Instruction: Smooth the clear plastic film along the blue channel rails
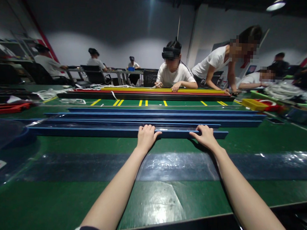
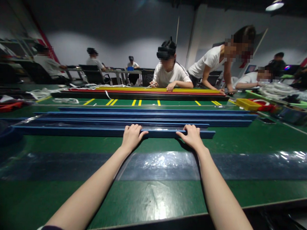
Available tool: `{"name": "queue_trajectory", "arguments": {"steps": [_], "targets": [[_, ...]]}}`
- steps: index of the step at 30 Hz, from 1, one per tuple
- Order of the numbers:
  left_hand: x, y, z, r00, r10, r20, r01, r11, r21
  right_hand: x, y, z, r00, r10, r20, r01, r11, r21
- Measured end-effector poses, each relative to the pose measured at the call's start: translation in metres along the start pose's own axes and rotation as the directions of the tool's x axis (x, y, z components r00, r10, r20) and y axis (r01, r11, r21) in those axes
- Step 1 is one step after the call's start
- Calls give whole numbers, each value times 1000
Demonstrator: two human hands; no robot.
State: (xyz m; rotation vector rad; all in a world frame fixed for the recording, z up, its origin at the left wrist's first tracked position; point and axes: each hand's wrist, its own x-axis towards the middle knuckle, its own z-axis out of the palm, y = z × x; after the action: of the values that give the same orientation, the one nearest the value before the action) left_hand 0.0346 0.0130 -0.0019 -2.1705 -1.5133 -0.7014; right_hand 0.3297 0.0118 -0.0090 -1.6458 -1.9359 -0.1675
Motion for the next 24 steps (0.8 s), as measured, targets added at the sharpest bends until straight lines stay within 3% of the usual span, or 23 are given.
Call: {"name": "queue_trajectory", "arguments": {"steps": [24], "targets": [[-1,0,-1,1000,6,-6,-6,1000,-16,0,-1,-4,999,-29,29,30,997,-67]]}}
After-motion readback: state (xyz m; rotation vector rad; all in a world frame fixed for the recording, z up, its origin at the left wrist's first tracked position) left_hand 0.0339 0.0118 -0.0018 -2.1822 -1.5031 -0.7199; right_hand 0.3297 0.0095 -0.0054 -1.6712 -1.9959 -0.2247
